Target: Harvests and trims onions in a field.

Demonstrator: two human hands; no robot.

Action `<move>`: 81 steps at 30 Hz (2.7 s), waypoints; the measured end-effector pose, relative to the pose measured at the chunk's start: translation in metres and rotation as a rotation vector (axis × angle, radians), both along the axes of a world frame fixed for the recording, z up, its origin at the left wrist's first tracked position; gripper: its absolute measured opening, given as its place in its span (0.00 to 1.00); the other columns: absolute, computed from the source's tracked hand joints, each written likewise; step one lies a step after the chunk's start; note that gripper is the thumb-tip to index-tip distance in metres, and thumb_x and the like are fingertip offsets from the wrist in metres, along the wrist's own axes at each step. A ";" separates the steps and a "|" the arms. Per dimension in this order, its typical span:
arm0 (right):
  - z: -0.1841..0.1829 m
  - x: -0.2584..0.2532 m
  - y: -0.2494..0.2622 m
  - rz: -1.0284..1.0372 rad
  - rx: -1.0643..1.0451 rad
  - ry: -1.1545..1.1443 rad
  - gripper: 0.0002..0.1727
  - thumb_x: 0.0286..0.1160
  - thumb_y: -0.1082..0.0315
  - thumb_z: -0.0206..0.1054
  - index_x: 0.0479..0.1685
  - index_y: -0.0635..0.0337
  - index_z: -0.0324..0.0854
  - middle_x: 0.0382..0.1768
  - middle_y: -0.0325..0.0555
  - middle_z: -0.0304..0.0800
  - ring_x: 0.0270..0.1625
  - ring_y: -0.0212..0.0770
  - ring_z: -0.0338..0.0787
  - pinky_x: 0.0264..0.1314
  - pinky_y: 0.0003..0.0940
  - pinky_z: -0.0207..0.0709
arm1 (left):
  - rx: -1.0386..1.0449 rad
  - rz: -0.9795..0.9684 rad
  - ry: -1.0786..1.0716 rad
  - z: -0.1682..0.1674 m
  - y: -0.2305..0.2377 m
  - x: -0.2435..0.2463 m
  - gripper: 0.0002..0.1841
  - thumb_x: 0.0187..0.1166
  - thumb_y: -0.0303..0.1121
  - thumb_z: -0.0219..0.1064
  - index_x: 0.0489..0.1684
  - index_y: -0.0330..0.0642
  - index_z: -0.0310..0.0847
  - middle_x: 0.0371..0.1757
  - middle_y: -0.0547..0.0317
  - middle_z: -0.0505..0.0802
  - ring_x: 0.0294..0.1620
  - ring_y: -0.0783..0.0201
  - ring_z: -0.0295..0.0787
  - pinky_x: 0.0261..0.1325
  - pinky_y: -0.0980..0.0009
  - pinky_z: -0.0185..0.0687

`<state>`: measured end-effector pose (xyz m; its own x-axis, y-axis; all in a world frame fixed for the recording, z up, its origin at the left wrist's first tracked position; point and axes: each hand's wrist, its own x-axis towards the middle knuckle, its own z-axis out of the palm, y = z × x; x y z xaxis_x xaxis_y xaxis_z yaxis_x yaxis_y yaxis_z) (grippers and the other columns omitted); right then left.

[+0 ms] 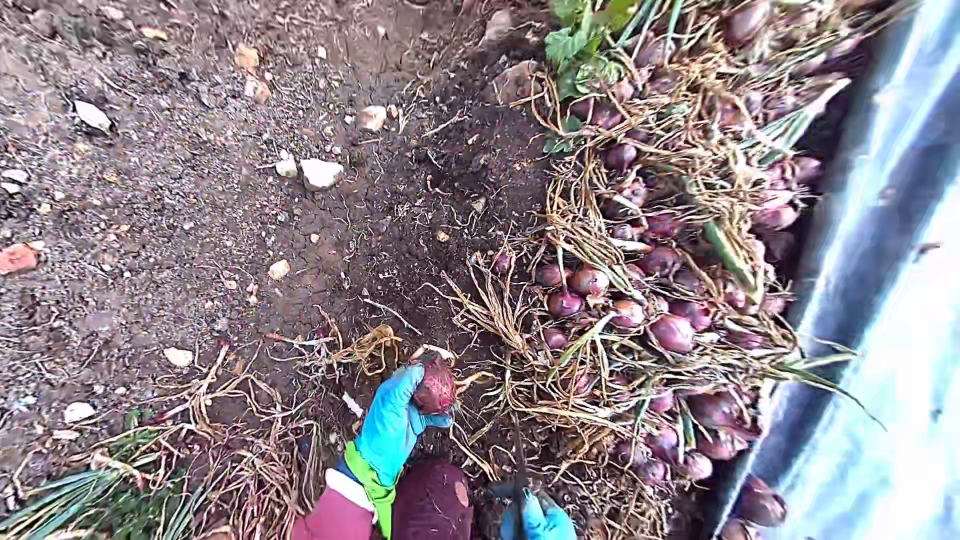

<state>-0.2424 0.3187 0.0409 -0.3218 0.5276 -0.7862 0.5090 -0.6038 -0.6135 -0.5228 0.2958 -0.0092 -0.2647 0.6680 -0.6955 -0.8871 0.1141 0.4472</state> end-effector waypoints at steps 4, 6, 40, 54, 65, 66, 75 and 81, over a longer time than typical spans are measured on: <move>0.066 -0.041 0.021 -0.259 0.250 0.126 0.25 0.57 0.48 0.80 0.37 0.62 0.83 0.19 0.39 0.86 0.19 0.36 0.85 0.24 0.34 0.83 | 0.001 -0.277 0.474 0.098 0.032 0.097 0.18 0.91 0.37 0.55 0.51 0.37 0.92 0.44 0.54 0.97 0.47 0.64 0.95 0.56 0.63 0.93; 0.096 -0.024 0.021 -0.335 0.358 0.170 0.31 0.50 0.40 0.81 0.38 0.60 0.82 0.19 0.35 0.85 0.19 0.32 0.83 0.22 0.31 0.81 | 0.086 -0.330 0.806 0.130 0.030 0.121 0.14 0.88 0.37 0.60 0.46 0.39 0.91 0.39 0.60 0.96 0.43 0.69 0.95 0.54 0.67 0.93; -0.013 0.510 -0.061 -0.707 0.173 0.287 0.50 0.72 0.16 0.35 0.28 0.54 0.81 0.15 0.42 0.81 0.15 0.41 0.82 0.21 0.40 0.82 | 0.348 -1.817 1.300 0.081 0.083 0.645 0.22 0.88 0.51 0.55 0.40 0.48 0.91 0.36 0.63 0.95 0.39 0.66 0.93 0.50 0.56 0.90; 0.035 0.484 -0.012 -1.373 0.360 0.536 0.26 0.96 0.56 0.45 0.65 0.67 0.84 0.48 0.62 0.95 0.43 0.54 0.96 0.47 0.48 0.92 | 0.158 -1.728 0.687 0.109 0.041 0.621 0.42 0.74 0.53 0.78 0.86 0.43 0.64 0.56 0.53 0.94 0.48 0.60 0.96 0.52 0.60 0.97; 0.124 0.460 -0.084 -0.999 0.647 -0.083 0.31 0.85 0.37 0.56 0.23 0.51 0.86 0.19 0.40 0.83 0.24 0.39 0.83 0.29 0.45 0.78 | 0.417 -1.611 1.302 0.196 -0.026 0.572 0.25 0.83 0.58 0.64 0.67 0.52 0.87 0.47 0.65 0.96 0.47 0.70 0.94 0.57 0.60 0.91; 0.131 0.462 -0.089 -1.065 0.658 -0.115 0.32 0.85 0.36 0.56 0.23 0.52 0.86 0.18 0.41 0.82 0.23 0.40 0.82 0.28 0.46 0.77 | 0.429 -1.621 1.326 0.201 -0.037 0.567 0.25 0.83 0.59 0.64 0.67 0.53 0.87 0.48 0.66 0.97 0.50 0.70 0.94 0.61 0.60 0.90; 0.141 0.594 -0.148 -1.467 0.842 -0.171 0.41 0.78 0.34 0.64 0.76 0.60 0.70 0.60 0.49 0.91 0.60 0.45 0.93 0.65 0.49 0.87 | 0.285 -1.416 0.916 0.200 -0.100 0.500 0.20 0.92 0.46 0.60 0.69 0.42 0.84 0.26 0.55 0.89 0.17 0.61 0.83 0.20 0.65 0.84; 0.118 0.418 -0.194 -0.675 0.549 0.288 0.32 0.74 0.32 0.66 0.55 0.53 0.88 0.42 0.41 0.94 0.48 0.36 0.92 0.57 0.41 0.87 | 0.392 -1.450 1.086 0.193 -0.119 0.543 0.18 0.94 0.37 0.48 0.60 0.39 0.84 0.32 0.56 0.95 0.28 0.63 0.95 0.35 0.63 0.95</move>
<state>0.1752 0.1245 0.1586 0.0455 0.9507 -0.3068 -0.0635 -0.3038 -0.9506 0.0207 0.1771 0.1838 0.4222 0.8127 -0.4015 0.4580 0.1910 0.8682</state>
